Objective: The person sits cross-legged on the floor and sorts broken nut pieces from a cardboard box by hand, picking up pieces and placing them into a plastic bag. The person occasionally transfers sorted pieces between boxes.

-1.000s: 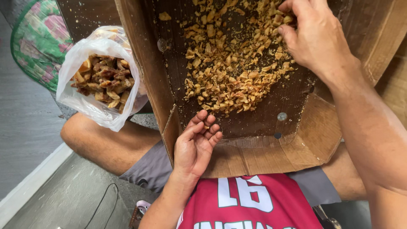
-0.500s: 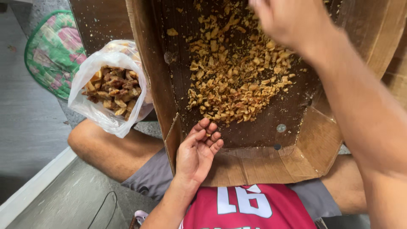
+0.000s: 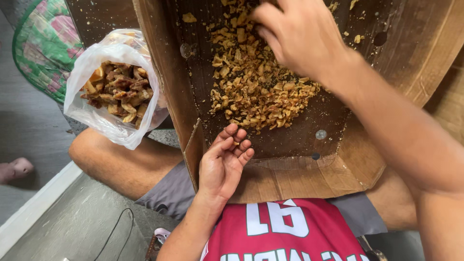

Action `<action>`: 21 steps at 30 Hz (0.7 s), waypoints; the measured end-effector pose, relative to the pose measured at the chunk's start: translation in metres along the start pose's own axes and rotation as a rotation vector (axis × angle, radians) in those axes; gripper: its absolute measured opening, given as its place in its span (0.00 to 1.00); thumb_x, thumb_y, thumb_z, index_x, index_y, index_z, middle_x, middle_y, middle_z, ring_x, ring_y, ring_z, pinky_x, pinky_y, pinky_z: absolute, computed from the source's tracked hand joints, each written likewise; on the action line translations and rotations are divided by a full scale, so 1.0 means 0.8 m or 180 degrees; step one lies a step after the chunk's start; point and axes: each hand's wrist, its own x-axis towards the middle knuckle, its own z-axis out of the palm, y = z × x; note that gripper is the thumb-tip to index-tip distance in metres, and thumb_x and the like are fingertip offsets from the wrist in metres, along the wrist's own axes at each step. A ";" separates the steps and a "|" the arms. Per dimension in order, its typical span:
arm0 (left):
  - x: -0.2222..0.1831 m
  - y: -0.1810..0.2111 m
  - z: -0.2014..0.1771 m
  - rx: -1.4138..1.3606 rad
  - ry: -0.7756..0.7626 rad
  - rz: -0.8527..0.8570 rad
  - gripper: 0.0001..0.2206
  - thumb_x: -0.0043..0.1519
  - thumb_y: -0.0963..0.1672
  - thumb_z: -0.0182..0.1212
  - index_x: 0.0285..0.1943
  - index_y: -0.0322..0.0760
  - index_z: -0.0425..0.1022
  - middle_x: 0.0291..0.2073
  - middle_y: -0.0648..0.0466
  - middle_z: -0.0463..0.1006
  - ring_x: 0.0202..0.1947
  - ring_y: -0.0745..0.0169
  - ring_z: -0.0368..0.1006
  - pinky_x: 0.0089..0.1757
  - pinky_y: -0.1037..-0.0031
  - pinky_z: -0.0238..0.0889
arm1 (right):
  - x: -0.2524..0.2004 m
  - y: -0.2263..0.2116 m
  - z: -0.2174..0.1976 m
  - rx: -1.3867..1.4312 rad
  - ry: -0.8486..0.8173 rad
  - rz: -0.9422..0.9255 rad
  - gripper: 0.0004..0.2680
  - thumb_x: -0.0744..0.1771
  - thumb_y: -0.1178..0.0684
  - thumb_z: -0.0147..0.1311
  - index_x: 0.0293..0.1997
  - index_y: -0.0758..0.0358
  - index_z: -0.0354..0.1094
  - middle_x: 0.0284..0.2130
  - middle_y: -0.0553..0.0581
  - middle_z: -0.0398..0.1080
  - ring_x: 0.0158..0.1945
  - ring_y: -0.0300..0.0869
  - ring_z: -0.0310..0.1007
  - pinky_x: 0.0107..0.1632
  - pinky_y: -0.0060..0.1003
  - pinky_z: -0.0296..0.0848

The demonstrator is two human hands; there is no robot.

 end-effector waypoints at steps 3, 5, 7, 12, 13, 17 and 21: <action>0.000 0.000 -0.002 0.0002 0.0019 -0.0041 0.12 0.68 0.40 0.48 0.59 0.36 0.72 0.47 0.49 0.79 0.45 0.57 0.75 0.48 0.63 0.72 | -0.089 -0.021 0.005 0.0250 -0.0221 0.0155 0.03 0.70 0.56 0.59 0.47 0.58 0.74 0.46 0.58 0.70 0.49 0.50 0.70 0.47 0.38 0.75; 0.000 -0.001 -0.003 0.0003 -0.0002 -0.0030 0.12 0.68 0.40 0.48 0.58 0.36 0.72 0.47 0.49 0.79 0.44 0.57 0.75 0.48 0.62 0.72 | -0.121 -0.044 0.010 0.0514 -0.0991 0.0304 0.05 0.68 0.50 0.62 0.43 0.58 0.74 0.38 0.54 0.70 0.41 0.46 0.71 0.44 0.41 0.76; 0.000 -0.003 -0.003 0.0013 -0.0043 -0.0032 0.12 0.68 0.40 0.49 0.58 0.36 0.72 0.47 0.49 0.79 0.44 0.57 0.75 0.48 0.63 0.72 | -0.135 -0.054 0.009 0.0641 -0.0924 0.0341 0.06 0.67 0.52 0.62 0.45 0.59 0.74 0.38 0.55 0.70 0.41 0.48 0.72 0.42 0.42 0.75; -0.002 -0.005 -0.015 0.0009 -0.0062 0.0011 0.13 0.67 0.40 0.49 0.59 0.35 0.72 0.47 0.49 0.79 0.44 0.57 0.76 0.48 0.63 0.72 | -0.146 -0.054 0.009 0.0459 -0.1008 0.0453 0.10 0.65 0.54 0.61 0.49 0.63 0.72 0.39 0.58 0.70 0.41 0.49 0.73 0.43 0.42 0.76; -0.003 -0.005 -0.016 0.0023 -0.0064 0.0021 0.13 0.67 0.40 0.49 0.59 0.35 0.72 0.47 0.49 0.79 0.44 0.57 0.76 0.48 0.63 0.72 | -0.151 -0.048 0.008 0.0388 -0.1080 0.0561 0.09 0.66 0.53 0.61 0.48 0.63 0.72 0.38 0.58 0.70 0.41 0.49 0.73 0.43 0.42 0.77; -0.002 -0.006 -0.017 0.0041 -0.0112 0.0024 0.13 0.67 0.40 0.49 0.59 0.35 0.72 0.47 0.49 0.78 0.44 0.57 0.76 0.48 0.63 0.72 | -0.175 -0.035 0.007 0.0828 -0.1078 0.1164 0.07 0.69 0.52 0.60 0.47 0.61 0.72 0.38 0.55 0.69 0.42 0.46 0.73 0.45 0.42 0.76; -0.002 -0.007 -0.017 0.0055 -0.0067 0.0022 0.13 0.67 0.40 0.49 0.59 0.35 0.72 0.47 0.49 0.78 0.44 0.57 0.76 0.47 0.63 0.73 | -0.172 -0.056 0.005 0.0307 -0.1039 0.1025 0.08 0.67 0.50 0.62 0.48 0.57 0.75 0.37 0.56 0.68 0.40 0.47 0.69 0.39 0.39 0.74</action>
